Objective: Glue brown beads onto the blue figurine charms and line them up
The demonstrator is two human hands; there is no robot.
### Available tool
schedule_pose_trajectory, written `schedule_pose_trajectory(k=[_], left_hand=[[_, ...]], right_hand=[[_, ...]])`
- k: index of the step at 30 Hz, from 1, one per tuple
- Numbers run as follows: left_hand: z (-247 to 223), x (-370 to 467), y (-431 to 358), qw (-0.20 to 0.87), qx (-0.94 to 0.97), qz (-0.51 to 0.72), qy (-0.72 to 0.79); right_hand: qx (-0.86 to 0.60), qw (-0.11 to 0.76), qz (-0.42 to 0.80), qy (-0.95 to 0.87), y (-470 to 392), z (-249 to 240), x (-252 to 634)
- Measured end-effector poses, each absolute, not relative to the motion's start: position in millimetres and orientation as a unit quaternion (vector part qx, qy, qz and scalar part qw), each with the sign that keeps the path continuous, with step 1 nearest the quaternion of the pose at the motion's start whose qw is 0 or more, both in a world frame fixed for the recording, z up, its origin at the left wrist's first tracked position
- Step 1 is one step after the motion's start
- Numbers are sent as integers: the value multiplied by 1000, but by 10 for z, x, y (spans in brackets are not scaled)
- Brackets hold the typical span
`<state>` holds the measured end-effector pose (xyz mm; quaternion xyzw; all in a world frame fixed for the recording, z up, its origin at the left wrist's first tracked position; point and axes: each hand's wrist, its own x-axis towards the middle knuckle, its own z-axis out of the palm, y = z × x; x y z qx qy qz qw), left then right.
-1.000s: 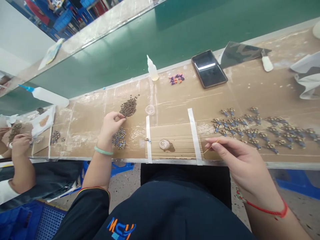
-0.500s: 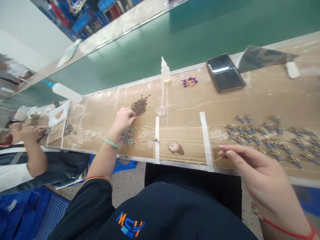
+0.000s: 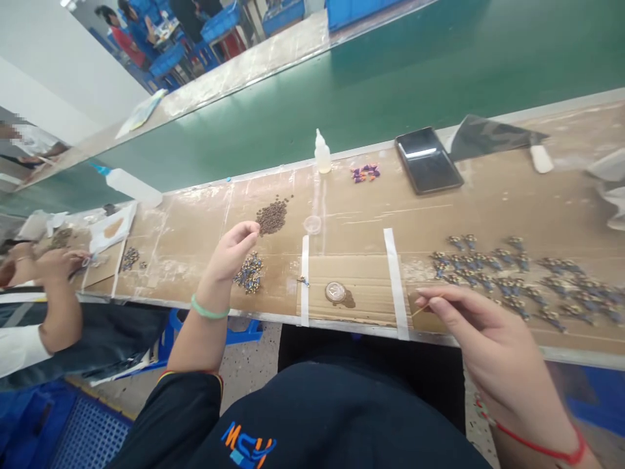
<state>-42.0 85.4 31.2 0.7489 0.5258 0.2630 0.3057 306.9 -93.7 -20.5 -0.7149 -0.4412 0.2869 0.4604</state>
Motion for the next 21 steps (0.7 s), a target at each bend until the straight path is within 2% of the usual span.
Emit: schedule_pose_trajectory(k=[2, 4, 5, 7, 12, 21], left_hand=[[385, -289, 681, 390, 720, 317, 479], [431, -87, 491, 586, 574, 430, 376], [446, 26, 400, 647, 508, 456, 340], [465, 236, 247, 716, 417, 478, 293], [525, 504, 27, 753, 356, 464, 300], [550, 548, -147, 757, 362, 435, 326]], right_hand=[[-682, 473, 301, -470, -874, -94, 2987], [-636, 482, 288, -529, -791, 46, 2880], [-603, 484, 279, -569, -742, 129, 2818], [-514, 488, 272, -651, -637, 318, 2685], [-353, 502, 212, -761, -409, 753, 2364], [-314, 525, 160, -775, -333, 926, 2088]])
